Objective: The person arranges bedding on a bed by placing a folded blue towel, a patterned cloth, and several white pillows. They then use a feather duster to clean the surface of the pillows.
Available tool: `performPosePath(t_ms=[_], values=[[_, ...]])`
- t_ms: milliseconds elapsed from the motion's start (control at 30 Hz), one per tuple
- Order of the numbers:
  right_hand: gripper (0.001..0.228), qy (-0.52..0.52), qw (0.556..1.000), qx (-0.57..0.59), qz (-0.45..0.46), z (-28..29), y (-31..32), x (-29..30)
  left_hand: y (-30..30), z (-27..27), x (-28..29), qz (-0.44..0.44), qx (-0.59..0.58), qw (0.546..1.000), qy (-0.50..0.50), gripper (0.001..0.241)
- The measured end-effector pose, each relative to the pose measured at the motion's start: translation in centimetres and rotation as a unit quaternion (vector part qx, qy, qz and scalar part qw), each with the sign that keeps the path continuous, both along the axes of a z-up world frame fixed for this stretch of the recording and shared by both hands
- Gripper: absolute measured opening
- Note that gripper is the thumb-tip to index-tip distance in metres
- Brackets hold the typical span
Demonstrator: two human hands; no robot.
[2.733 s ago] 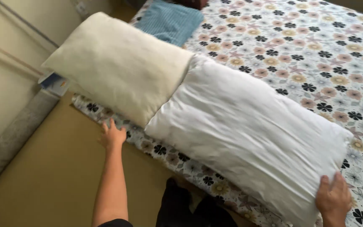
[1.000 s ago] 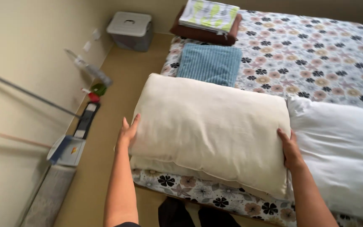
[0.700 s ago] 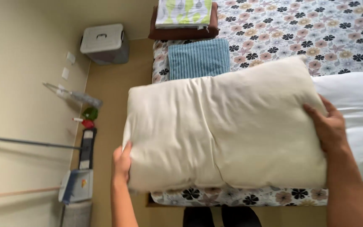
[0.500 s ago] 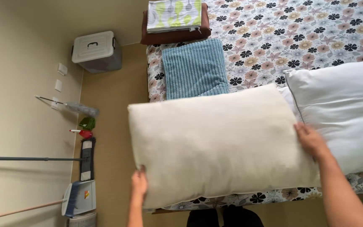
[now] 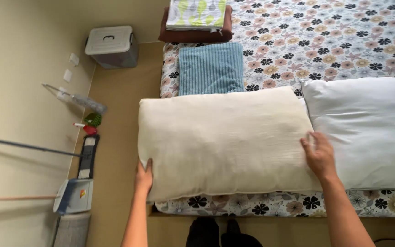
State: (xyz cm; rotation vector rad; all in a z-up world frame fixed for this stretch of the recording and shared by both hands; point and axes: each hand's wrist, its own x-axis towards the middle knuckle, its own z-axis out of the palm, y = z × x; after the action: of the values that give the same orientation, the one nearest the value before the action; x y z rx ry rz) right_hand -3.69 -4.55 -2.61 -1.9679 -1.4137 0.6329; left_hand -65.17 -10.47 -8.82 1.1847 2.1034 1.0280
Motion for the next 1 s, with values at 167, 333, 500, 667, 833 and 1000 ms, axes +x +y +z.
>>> performPosePath(t_ms=[167, 333, 500, 667, 833, 1000], values=[[0.087, -0.138, 0.986, -0.037, 0.08, -5.9, -0.9, -2.4, -4.1, 0.9, 5.1, 0.042, 0.004, 0.967, 0.253, 0.067], [0.083, -0.129, 0.99, -0.024, 0.052, -3.0, -3.1, -11.4, -8.5, 2.5, 8.2, -0.058, 0.054, 0.944, 0.32, 0.063], [0.072, -0.157, 0.952, 0.037, 0.261, 1.4, -7.2, -27.9, -13.0, 4.2, 5.5, -0.145, 0.052, 0.962, 0.225, 0.066], [0.072, -0.161, 0.898, 0.104, 0.395, 0.5, -12.3, -45.0, -20.5, 2.3, -3.2, -0.141, 0.006, 0.987, 0.07, 0.074], [0.066, -0.107, 0.834, -0.04, 0.54, -1.2, -17.0, -59.5, -27.7, 2.7, -11.7, -0.072, -0.088, 0.993, -0.041, 0.078], [0.063, 0.026, 0.773, -0.16, 0.613, -7.5, -18.7, -67.3, -27.0, 5.0, -18.0, -0.08, -0.035, 0.996, -0.005, 0.082]])
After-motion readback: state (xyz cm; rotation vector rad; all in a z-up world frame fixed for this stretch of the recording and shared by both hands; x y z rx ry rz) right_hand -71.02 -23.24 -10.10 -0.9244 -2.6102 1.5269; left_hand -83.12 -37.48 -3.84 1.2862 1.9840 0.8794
